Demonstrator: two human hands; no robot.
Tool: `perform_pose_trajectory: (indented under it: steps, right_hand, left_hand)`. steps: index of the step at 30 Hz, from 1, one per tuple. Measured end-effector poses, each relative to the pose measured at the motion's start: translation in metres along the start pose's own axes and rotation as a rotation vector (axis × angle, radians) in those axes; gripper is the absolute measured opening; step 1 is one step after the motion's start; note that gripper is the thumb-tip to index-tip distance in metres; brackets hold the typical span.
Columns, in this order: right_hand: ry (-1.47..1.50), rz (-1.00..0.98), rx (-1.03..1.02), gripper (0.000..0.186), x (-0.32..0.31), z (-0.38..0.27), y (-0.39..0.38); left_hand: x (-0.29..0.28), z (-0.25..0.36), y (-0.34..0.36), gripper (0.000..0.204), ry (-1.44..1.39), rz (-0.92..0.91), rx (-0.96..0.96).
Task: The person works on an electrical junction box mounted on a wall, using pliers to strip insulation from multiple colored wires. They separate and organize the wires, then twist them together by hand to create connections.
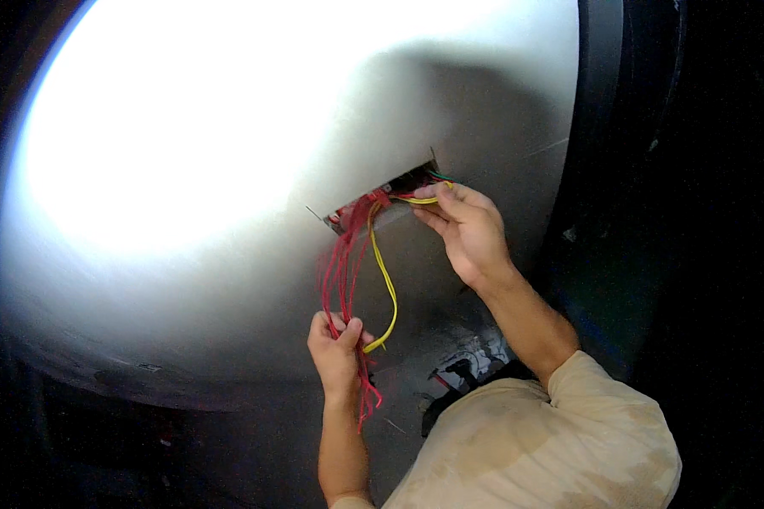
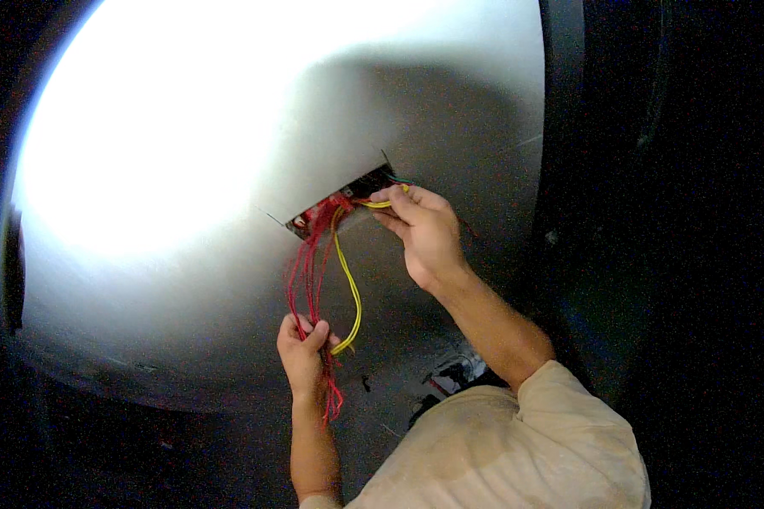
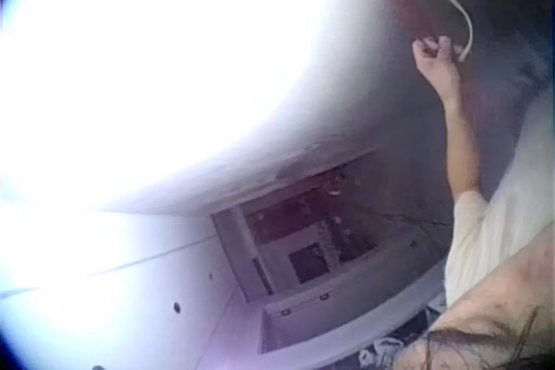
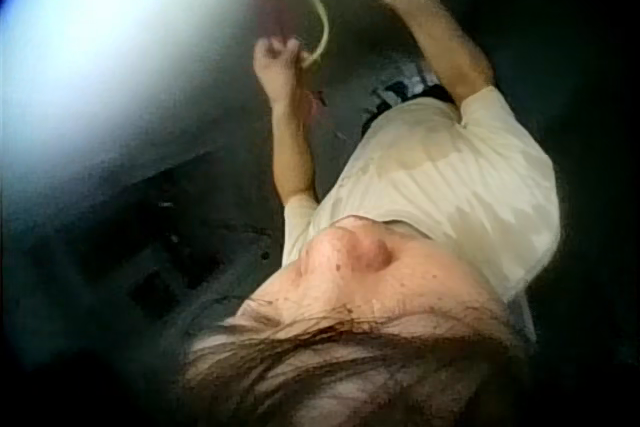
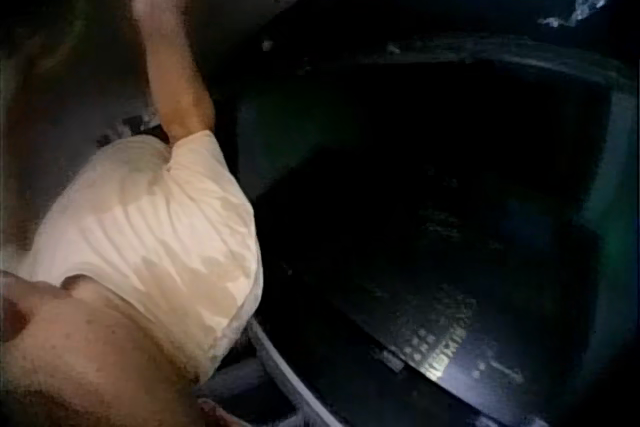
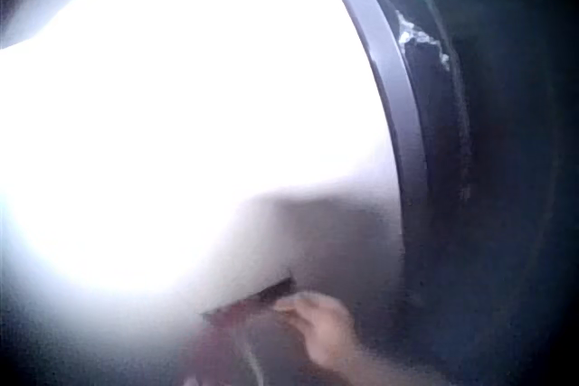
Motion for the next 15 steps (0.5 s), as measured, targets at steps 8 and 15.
perform_pose_trajectory:
  steps: [8, 15]
  right_hand:
    - [-0.258, 0.007, -0.401, 0.016, -0.021, 0.037, -0.009]
    - [-0.116, 0.075, -0.394, 0.016, -0.021, 0.042, -0.009]
  left_hand:
    - [0.004, 0.010, -0.011, 0.032, -0.200, -0.368, -0.061]
    - [-0.001, 0.010, -0.008, 0.048, 0.260, -0.237, -0.053]
Point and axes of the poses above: each hand's wrist, its own y-axis towards the middle knuckle, its own x-axis out of the palm, z = x × y, the point moved 3 cm from there along y, towards the middle knuckle, and after that the axes turned 14 degrees about y, right-handed, at the moved point
